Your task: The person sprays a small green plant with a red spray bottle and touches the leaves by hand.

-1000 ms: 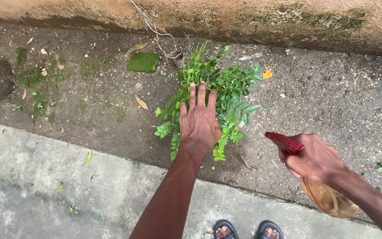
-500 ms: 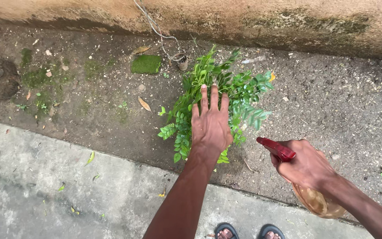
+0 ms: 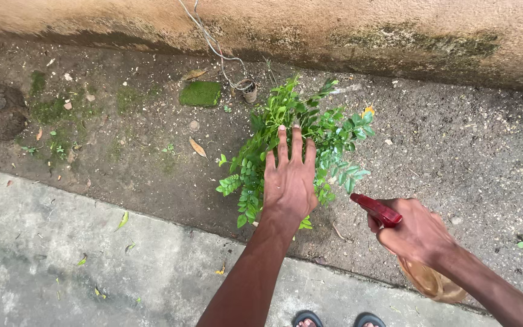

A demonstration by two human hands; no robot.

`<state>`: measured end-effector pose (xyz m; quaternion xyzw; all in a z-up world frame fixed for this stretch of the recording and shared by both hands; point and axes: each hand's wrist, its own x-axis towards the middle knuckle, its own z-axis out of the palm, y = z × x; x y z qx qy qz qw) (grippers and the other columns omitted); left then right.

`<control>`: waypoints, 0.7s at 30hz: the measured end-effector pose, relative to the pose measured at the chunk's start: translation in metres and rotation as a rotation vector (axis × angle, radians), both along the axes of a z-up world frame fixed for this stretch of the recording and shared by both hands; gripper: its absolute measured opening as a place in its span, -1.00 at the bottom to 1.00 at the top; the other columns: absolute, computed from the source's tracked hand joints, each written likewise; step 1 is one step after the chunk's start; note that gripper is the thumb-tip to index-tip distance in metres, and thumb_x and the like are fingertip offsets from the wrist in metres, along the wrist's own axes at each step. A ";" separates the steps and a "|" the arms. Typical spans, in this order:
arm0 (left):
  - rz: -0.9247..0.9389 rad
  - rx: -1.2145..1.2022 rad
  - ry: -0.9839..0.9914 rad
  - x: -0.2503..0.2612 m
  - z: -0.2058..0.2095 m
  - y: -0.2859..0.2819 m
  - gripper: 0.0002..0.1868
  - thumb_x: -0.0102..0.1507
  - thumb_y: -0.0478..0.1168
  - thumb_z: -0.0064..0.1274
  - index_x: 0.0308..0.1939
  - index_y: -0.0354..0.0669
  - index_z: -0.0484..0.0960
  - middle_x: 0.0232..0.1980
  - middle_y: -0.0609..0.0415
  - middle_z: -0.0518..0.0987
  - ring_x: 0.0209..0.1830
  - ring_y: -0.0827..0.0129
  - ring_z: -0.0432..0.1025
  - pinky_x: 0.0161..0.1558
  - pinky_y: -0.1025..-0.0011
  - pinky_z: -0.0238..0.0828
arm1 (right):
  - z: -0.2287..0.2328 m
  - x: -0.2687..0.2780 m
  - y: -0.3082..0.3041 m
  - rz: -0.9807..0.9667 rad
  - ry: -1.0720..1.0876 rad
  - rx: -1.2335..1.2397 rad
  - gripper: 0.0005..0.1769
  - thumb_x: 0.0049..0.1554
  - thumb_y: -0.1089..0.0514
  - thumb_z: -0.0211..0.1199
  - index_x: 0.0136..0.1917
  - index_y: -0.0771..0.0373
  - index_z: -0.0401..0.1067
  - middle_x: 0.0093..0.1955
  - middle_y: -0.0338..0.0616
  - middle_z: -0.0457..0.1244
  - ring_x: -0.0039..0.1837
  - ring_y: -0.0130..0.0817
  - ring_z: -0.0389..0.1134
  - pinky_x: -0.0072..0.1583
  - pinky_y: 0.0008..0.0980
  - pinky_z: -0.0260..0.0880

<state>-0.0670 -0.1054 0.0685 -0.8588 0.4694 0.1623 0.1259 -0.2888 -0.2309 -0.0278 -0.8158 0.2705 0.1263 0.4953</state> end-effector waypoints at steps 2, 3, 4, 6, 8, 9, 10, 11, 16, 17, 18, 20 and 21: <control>-0.042 -0.061 -0.050 0.001 -0.004 0.002 0.02 -0.01 -0.20 0.28 0.48 -0.25 0.12 0.61 -0.31 -0.09 0.62 -0.22 -0.22 0.42 -0.08 0.04 | -0.002 0.000 0.003 -0.029 0.129 0.019 -0.72 -0.09 0.01 0.23 -0.13 0.12 0.55 -0.42 -0.24 0.41 -0.53 -0.47 0.15 -0.48 -0.32 0.20; -0.060 -0.082 -0.059 -0.001 -0.007 0.003 0.01 -0.01 -0.20 0.27 0.47 -0.25 0.14 0.61 -0.30 -0.08 0.62 -0.22 -0.21 0.41 -0.07 0.04 | -0.004 0.000 0.004 -0.045 0.194 0.028 -0.73 -0.09 0.02 0.22 -0.14 0.13 0.55 -0.41 -0.23 0.42 -0.52 -0.46 0.16 -0.46 -0.32 0.19; -0.076 -0.103 -0.070 -0.002 -0.008 0.006 -0.01 -0.01 -0.20 0.27 0.46 -0.25 0.16 0.61 -0.29 -0.07 0.62 -0.21 -0.20 0.41 -0.07 0.05 | -0.006 -0.001 0.003 -0.024 0.192 0.011 -0.72 -0.09 0.00 0.23 -0.11 0.11 0.54 -0.40 -0.28 0.41 -0.53 -0.46 0.16 -0.47 -0.32 0.20; -0.086 -0.114 -0.062 -0.003 -0.009 0.009 -0.01 -0.02 -0.20 0.26 0.46 -0.24 0.17 0.60 -0.28 -0.07 0.61 -0.20 -0.20 0.40 -0.06 0.05 | -0.016 -0.003 0.001 0.019 0.189 -0.026 -0.68 -0.08 -0.06 0.25 -0.06 0.07 0.51 -0.37 -0.36 0.40 -0.55 -0.47 0.15 -0.49 -0.32 0.23; -0.072 -0.098 -0.026 -0.004 -0.009 0.011 0.01 -0.03 -0.20 0.26 0.47 -0.24 0.15 0.60 -0.28 -0.10 0.60 -0.19 -0.21 0.39 -0.06 0.04 | -0.027 -0.017 0.004 -0.016 0.111 -0.044 -0.64 -0.09 -0.08 0.25 -0.07 0.12 0.50 -0.34 -0.29 0.36 -0.51 -0.48 0.11 -0.50 -0.33 0.22; -0.074 -0.115 -0.034 -0.003 -0.009 0.011 0.00 -0.03 -0.20 0.26 0.47 -0.24 0.16 0.60 -0.27 -0.09 0.60 -0.19 -0.20 0.39 -0.06 0.04 | -0.033 -0.024 0.004 -0.035 0.072 -0.054 -0.62 -0.09 -0.09 0.26 -0.07 0.14 0.49 -0.32 -0.26 0.34 -0.50 -0.48 0.08 -0.51 -0.34 0.21; -0.076 -0.130 -0.040 -0.004 -0.009 0.012 0.00 -0.02 -0.20 0.26 0.46 -0.23 0.17 0.60 -0.27 -0.08 0.61 -0.19 -0.20 0.39 -0.05 0.05 | -0.041 -0.028 0.001 0.013 0.096 -0.023 -0.63 -0.08 -0.11 0.26 -0.08 0.13 0.48 -0.33 -0.23 0.35 -0.49 -0.47 0.08 -0.49 -0.34 0.18; -0.078 -0.144 -0.047 -0.004 -0.009 0.013 -0.01 -0.02 -0.19 0.26 0.46 -0.23 0.18 0.60 -0.27 -0.07 0.61 -0.19 -0.20 0.38 -0.05 0.05 | -0.049 -0.031 -0.002 0.060 0.121 0.009 -0.64 -0.07 -0.12 0.26 -0.09 0.13 0.47 -0.35 -0.20 0.37 -0.49 -0.45 0.08 -0.47 -0.34 0.15; -0.092 -0.159 -0.058 -0.003 -0.010 0.014 -0.03 -0.02 -0.19 0.27 0.45 -0.22 0.20 0.60 -0.26 -0.07 0.61 -0.19 -0.21 0.41 -0.04 0.04 | -0.082 -0.053 -0.001 0.060 -0.077 -0.142 -0.60 -0.05 -0.15 0.30 -0.11 0.16 0.39 -0.29 -0.15 0.28 -0.42 -0.51 0.08 -0.46 -0.40 0.17; -0.094 -0.173 -0.066 -0.004 -0.010 0.015 -0.03 -0.01 -0.20 0.26 0.46 -0.22 0.21 0.60 -0.26 -0.06 0.62 -0.20 -0.20 0.40 -0.03 0.05 | -0.083 -0.055 0.000 0.063 -0.113 -0.155 -0.60 -0.05 -0.14 0.31 -0.12 0.18 0.37 -0.30 -0.15 0.27 -0.43 -0.51 0.10 -0.48 -0.41 0.18; -0.085 -0.147 -0.051 -0.004 -0.010 0.015 -0.02 -0.02 -0.19 0.27 0.46 -0.22 0.19 0.61 -0.26 -0.07 0.62 -0.19 -0.21 0.41 -0.03 0.04 | -0.081 -0.055 0.000 0.067 -0.148 -0.168 -0.59 -0.06 -0.13 0.32 -0.14 0.20 0.35 -0.30 -0.16 0.26 -0.43 -0.51 0.11 -0.50 -0.42 0.19; -0.069 -0.096 -0.022 -0.005 -0.009 0.016 0.02 -0.03 -0.19 0.28 0.48 -0.21 0.17 0.62 -0.25 -0.11 0.62 -0.17 -0.23 0.42 -0.02 0.02 | -0.073 -0.044 0.002 0.042 0.144 -0.149 -0.67 -0.04 -0.09 0.28 -0.13 0.16 0.40 -0.32 -0.22 0.33 -0.47 -0.48 0.14 -0.47 -0.39 0.21; -0.072 -0.100 -0.025 -0.005 -0.009 0.015 0.02 -0.03 -0.20 0.28 0.48 -0.21 0.16 0.61 -0.26 -0.11 0.61 -0.18 -0.23 0.42 -0.03 0.01 | -0.066 -0.039 0.001 0.027 0.288 -0.140 -0.71 -0.03 -0.07 0.25 -0.13 0.15 0.43 -0.33 -0.25 0.37 -0.48 -0.47 0.16 -0.46 -0.37 0.22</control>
